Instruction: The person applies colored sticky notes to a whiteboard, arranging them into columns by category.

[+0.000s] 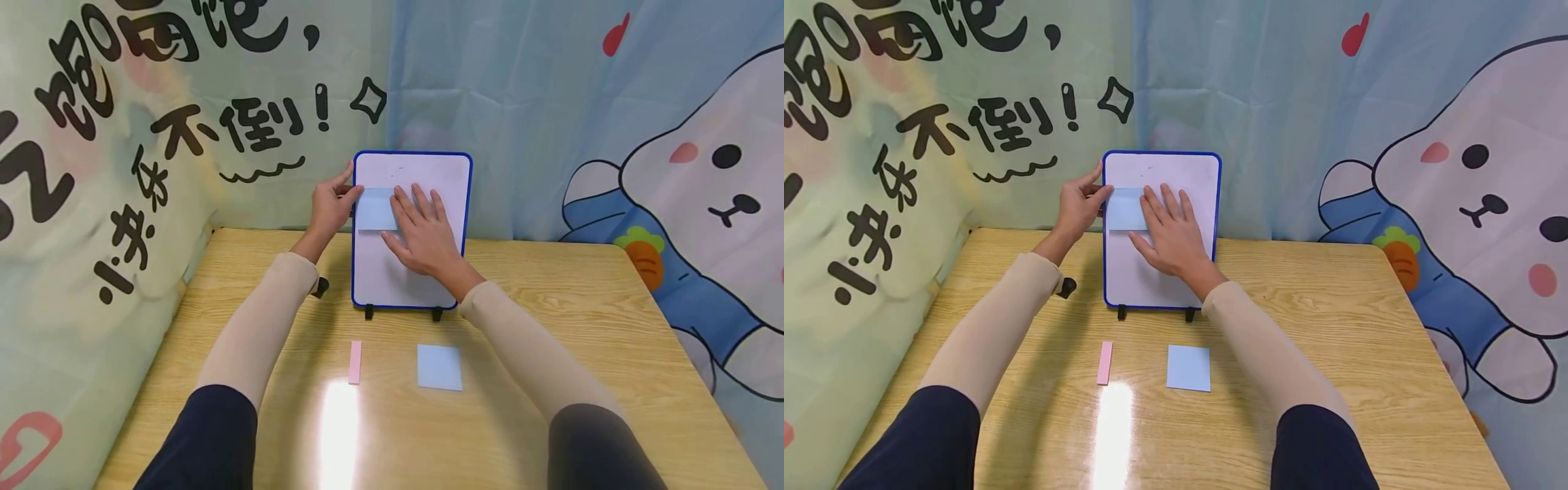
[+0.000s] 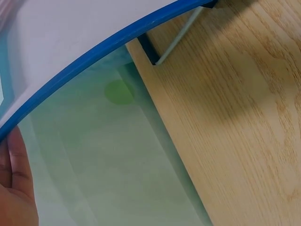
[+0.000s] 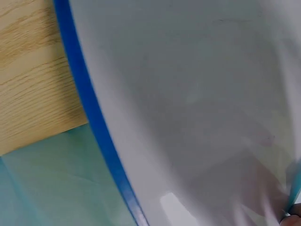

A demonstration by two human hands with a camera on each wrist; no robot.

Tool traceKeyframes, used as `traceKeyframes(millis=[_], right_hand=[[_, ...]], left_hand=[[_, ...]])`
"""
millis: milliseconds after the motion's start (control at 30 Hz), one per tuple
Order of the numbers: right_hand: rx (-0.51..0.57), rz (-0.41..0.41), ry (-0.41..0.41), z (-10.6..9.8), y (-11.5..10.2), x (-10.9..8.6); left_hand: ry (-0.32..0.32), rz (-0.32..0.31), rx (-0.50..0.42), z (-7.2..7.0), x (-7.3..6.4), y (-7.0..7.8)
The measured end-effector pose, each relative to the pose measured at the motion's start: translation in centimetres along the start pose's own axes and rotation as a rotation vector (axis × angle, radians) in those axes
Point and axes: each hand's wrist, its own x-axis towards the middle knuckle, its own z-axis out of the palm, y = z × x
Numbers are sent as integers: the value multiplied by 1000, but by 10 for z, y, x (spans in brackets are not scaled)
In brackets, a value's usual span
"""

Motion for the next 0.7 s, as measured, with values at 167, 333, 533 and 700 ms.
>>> traceKeyframes(millis=[167, 333, 533, 700], right_hand=[[18, 10, 4, 0, 1, 0], [18, 5, 23, 0, -1, 1], [5, -13, 33, -1, -9, 5], [25, -52, 25, -3, -19, 12]], left_hand=[[2, -12, 14, 0, 1, 1], [-1, -16, 26, -1, 0, 1], [-7, -10, 40, -1, 0, 0], [-11, -7, 41, 0, 0, -1]])
